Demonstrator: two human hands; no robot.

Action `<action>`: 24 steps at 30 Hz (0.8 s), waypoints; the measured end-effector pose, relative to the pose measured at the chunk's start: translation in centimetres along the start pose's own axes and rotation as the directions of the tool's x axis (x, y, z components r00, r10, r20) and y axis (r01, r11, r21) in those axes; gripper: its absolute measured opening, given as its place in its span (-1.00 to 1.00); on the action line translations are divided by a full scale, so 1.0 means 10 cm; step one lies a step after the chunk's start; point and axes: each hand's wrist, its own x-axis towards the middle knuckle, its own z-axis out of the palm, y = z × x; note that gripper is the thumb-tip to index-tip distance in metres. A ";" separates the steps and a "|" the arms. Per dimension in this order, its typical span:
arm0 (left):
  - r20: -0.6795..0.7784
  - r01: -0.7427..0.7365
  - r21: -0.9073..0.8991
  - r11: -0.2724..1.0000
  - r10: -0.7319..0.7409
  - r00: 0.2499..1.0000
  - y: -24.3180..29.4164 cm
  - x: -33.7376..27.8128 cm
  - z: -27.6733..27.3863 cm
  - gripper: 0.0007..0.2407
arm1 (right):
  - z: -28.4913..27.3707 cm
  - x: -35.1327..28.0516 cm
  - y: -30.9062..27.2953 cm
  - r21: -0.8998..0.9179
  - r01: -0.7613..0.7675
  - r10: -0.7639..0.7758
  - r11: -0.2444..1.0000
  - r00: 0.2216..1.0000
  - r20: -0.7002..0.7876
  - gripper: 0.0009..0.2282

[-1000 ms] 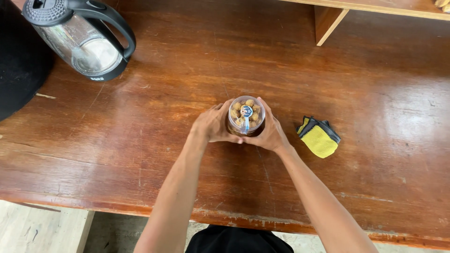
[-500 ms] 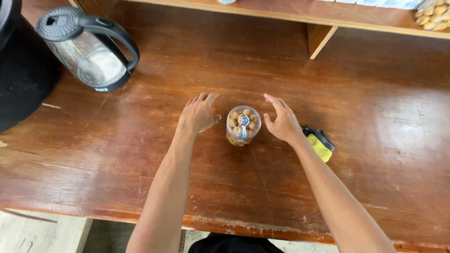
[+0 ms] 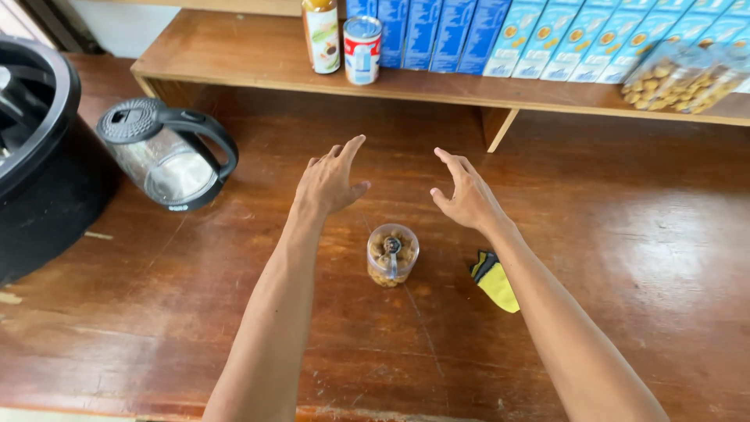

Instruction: Wiping a plastic jar of snacks with a cleaning cloth at a coffee shop counter.

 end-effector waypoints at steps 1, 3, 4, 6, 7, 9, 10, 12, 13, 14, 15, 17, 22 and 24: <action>-0.006 -0.012 0.002 1.000 0.012 1.000 0.03 0.05 -0.01 -0.31 | -0.04 0.01 0.02 -0.004 -0.002 0.002 1.000 1.000 -0.013 -0.34; 0.016 -0.014 0.013 1.000 0.014 1.000 0.10 0.16 -0.04 -0.30 | -0.15 0.01 0.07 -0.004 0.004 -0.004 1.000 0.999 -0.039 -0.35; 0.012 -0.030 0.013 0.999 0.030 0.999 0.15 0.21 -0.04 -0.30 | -0.21 -0.02 0.06 -0.010 -0.003 0.002 1.000 0.999 -0.053 -0.35; 0.021 -0.046 -0.001 0.999 0.046 0.999 0.26 0.31 -0.04 -0.32 | -0.33 -0.08 0.06 0.004 -0.028 0.029 1.000 0.998 -0.051 -0.36; 0.021 -0.061 0.000 0.998 0.061 0.998 0.35 0.33 -0.08 -0.32 | -0.38 -0.10 0.09 0.001 -0.037 0.037 0.999 0.997 -0.063 -0.36; 0.045 -0.083 -0.015 0.996 0.084 0.995 0.53 0.38 -0.11 -0.33 | -0.45 -0.17 0.19 -0.002 -0.057 0.056 0.998 0.994 -0.091 -0.34; 0.051 -0.101 -0.017 0.995 0.101 0.994 0.59 0.44 -0.06 -0.33 | -0.51 -0.22 0.21 -0.004 -0.072 0.071 0.997 0.992 -0.101 -0.34; 0.071 -0.134 -0.021 0.991 0.135 0.988 0.71 0.57 0.05 -0.33 | -0.64 -0.32 0.26 -0.003 -0.110 0.109 0.994 0.987 -0.117 -0.34; 0.077 -0.151 -0.024 0.988 0.153 0.985 0.79 0.62 0.09 -0.33 | -0.68 -0.36 0.34 -0.005 -0.126 0.125 0.992 0.984 -0.128 -0.34; 0.077 -0.169 -0.022 0.985 0.170 0.982 0.87 0.67 0.13 -0.34 | -0.72 -0.41 0.42 -0.012 -0.135 0.132 0.991 0.979 -0.155 -0.35; 0.076 -0.186 -0.021 0.982 0.187 0.979 0.96 0.71 0.17 -0.34 | -0.75 -0.46 0.50 -0.018 -0.145 0.139 0.989 0.973 -0.183 -0.35; 0.086 -0.222 -0.023 0.975 0.223 0.971 1.12 0.83 0.29 -0.34 | -0.84 -0.59 0.62 -0.016 -0.178 0.171 0.984 0.963 -0.210 -0.35; 0.128 -0.317 -0.050 0.947 0.321 0.938 1.57 0.99 0.58 -0.33 | -1.00 -0.91 0.97 -0.003 -0.254 0.244 0.967 0.930 -0.275 -0.36; 0.140 -0.362 -0.065 0.930 0.368 0.919 1.73 1.02 0.70 -0.32 | -1.05 -1.04 1.06 -0.033 -0.292 0.269 0.956 0.915 -0.300 -0.34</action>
